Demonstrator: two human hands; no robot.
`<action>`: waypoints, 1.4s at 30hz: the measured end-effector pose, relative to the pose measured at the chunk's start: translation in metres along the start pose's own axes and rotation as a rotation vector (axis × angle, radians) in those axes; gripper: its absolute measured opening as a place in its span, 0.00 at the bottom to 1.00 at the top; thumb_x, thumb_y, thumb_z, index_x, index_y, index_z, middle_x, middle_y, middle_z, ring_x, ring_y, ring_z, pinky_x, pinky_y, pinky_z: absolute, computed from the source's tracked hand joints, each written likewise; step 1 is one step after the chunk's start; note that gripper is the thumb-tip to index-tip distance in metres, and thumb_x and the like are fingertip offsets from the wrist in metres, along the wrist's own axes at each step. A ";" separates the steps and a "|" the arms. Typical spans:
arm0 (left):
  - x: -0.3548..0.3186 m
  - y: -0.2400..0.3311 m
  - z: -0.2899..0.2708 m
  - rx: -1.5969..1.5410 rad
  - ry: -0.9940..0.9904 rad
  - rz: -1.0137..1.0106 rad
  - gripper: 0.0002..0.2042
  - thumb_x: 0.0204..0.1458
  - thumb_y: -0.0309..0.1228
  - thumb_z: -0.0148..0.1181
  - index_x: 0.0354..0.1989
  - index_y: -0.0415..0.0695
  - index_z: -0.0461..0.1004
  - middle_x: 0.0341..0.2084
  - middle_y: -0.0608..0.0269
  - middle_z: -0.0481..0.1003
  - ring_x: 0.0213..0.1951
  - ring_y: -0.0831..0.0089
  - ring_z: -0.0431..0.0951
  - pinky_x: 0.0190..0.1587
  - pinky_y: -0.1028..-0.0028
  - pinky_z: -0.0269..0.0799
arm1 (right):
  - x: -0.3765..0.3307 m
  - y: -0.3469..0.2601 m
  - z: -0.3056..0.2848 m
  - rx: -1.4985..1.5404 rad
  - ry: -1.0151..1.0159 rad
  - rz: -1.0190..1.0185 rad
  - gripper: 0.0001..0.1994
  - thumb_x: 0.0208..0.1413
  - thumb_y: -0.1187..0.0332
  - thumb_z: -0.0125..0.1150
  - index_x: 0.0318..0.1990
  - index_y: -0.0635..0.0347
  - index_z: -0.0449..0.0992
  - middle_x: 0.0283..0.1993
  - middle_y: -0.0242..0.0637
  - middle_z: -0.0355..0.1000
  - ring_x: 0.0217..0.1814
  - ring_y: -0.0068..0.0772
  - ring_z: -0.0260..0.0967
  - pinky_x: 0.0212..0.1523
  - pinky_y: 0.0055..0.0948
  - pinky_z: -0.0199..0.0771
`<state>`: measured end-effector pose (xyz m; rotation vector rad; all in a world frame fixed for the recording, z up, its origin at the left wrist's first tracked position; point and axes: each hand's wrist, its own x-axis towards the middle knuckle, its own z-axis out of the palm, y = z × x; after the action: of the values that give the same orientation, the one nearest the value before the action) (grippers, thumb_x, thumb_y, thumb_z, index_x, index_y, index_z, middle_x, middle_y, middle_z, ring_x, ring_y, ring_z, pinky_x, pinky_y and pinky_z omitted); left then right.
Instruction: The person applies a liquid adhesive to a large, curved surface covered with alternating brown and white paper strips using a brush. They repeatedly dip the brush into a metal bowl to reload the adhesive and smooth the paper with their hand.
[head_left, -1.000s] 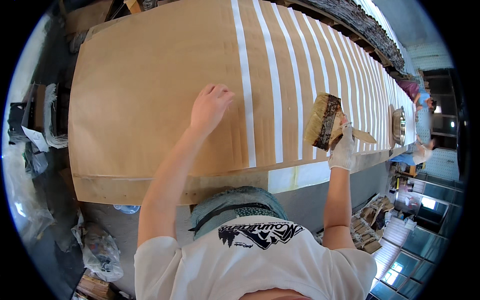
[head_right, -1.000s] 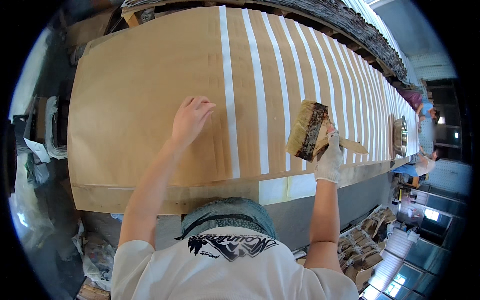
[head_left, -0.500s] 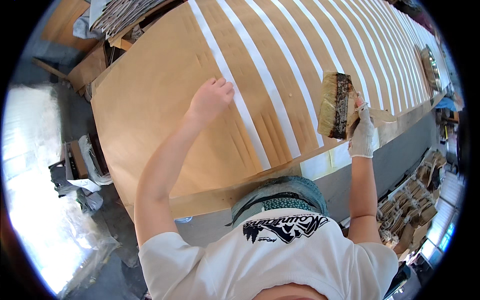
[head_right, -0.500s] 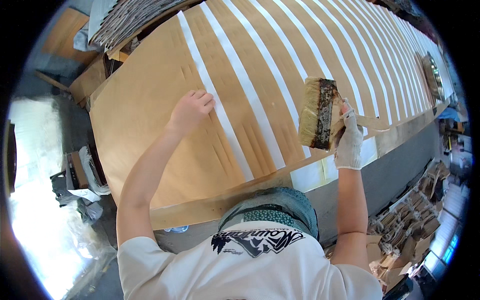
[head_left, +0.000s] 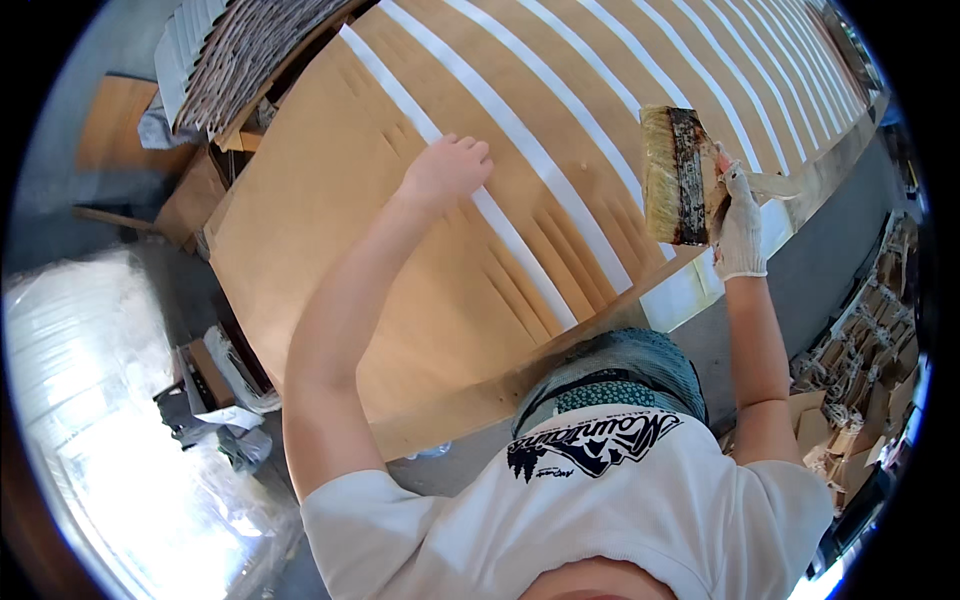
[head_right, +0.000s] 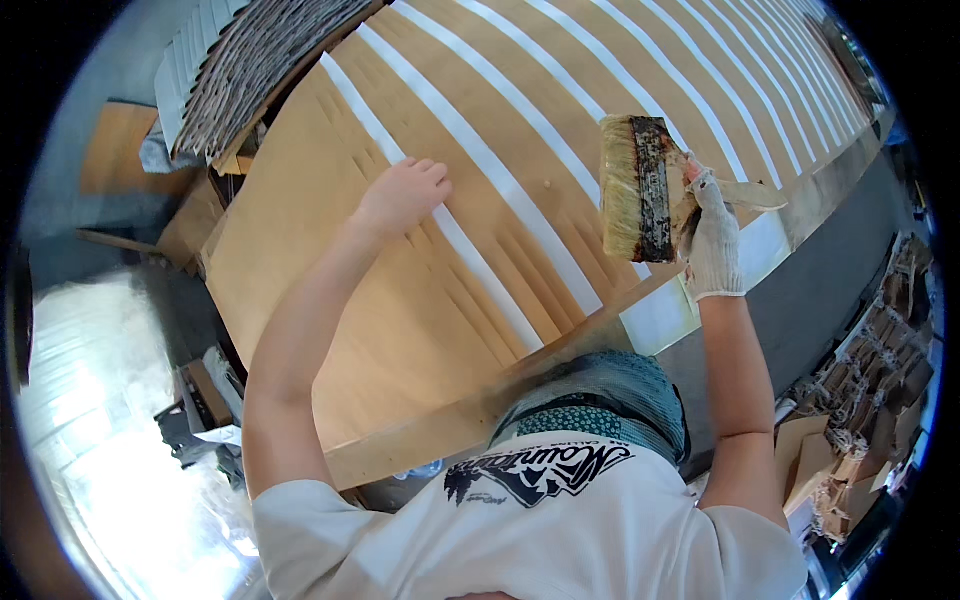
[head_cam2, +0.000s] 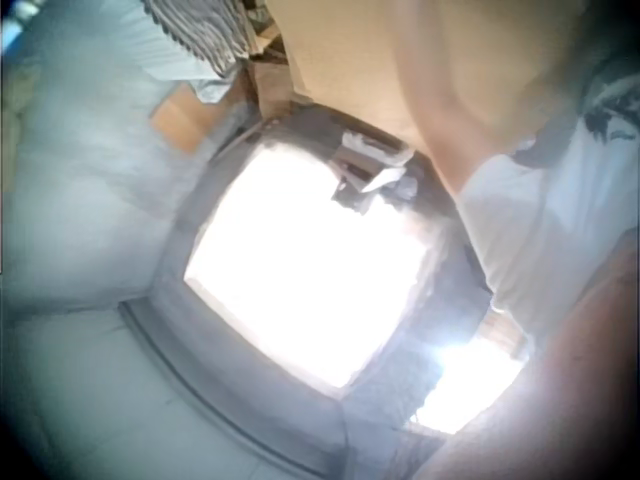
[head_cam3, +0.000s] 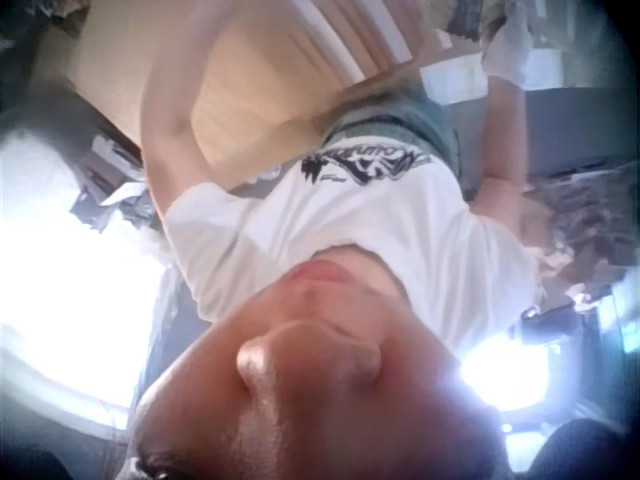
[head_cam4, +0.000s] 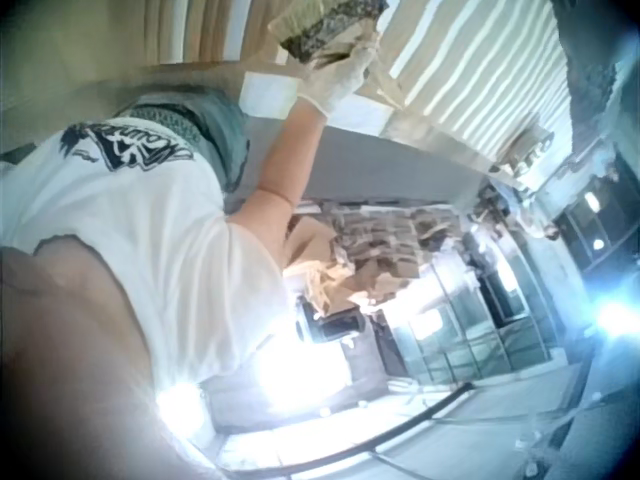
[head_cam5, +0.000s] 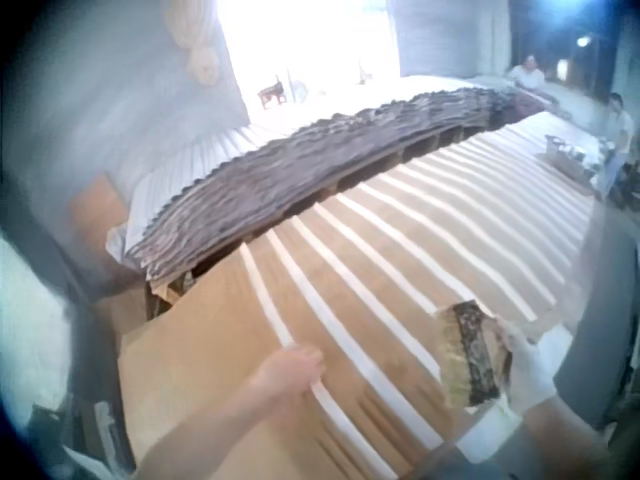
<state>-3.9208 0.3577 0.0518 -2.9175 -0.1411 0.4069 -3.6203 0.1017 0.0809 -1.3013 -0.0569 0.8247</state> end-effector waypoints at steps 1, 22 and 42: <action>0.002 -0.002 0.003 0.027 -0.010 0.031 0.08 0.44 0.25 0.64 0.34 0.49 0.75 0.35 0.68 0.71 0.46 0.71 0.73 0.46 0.73 0.69 | 0.002 0.002 -0.001 0.010 0.004 0.006 0.24 0.56 0.56 0.69 0.53 0.64 0.76 0.53 0.33 0.74 0.52 0.26 0.72 0.52 0.25 0.72; -0.008 -0.009 0.013 -0.144 0.045 -0.085 0.04 0.47 0.26 0.62 0.30 0.48 0.75 0.34 0.65 0.70 0.38 0.67 0.76 0.42 0.70 0.72 | 0.018 0.014 -0.021 0.121 0.048 0.073 0.25 0.66 0.57 0.55 0.64 0.63 0.67 0.61 0.38 0.71 0.60 0.33 0.71 0.61 0.34 0.72; -0.012 -0.011 0.010 -0.195 0.206 -0.032 0.04 0.45 0.24 0.61 0.28 0.48 0.76 0.40 0.71 0.72 0.50 0.73 0.72 0.48 0.71 0.68 | 0.081 0.071 -0.053 0.284 0.079 0.097 0.22 0.68 0.54 0.50 0.62 0.57 0.69 0.63 0.39 0.69 0.61 0.41 0.71 0.62 0.44 0.74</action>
<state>-3.9362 0.3691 0.0477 -3.1202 -0.2068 0.0902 -3.5719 0.1057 -0.0290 -1.0728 0.1816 0.8302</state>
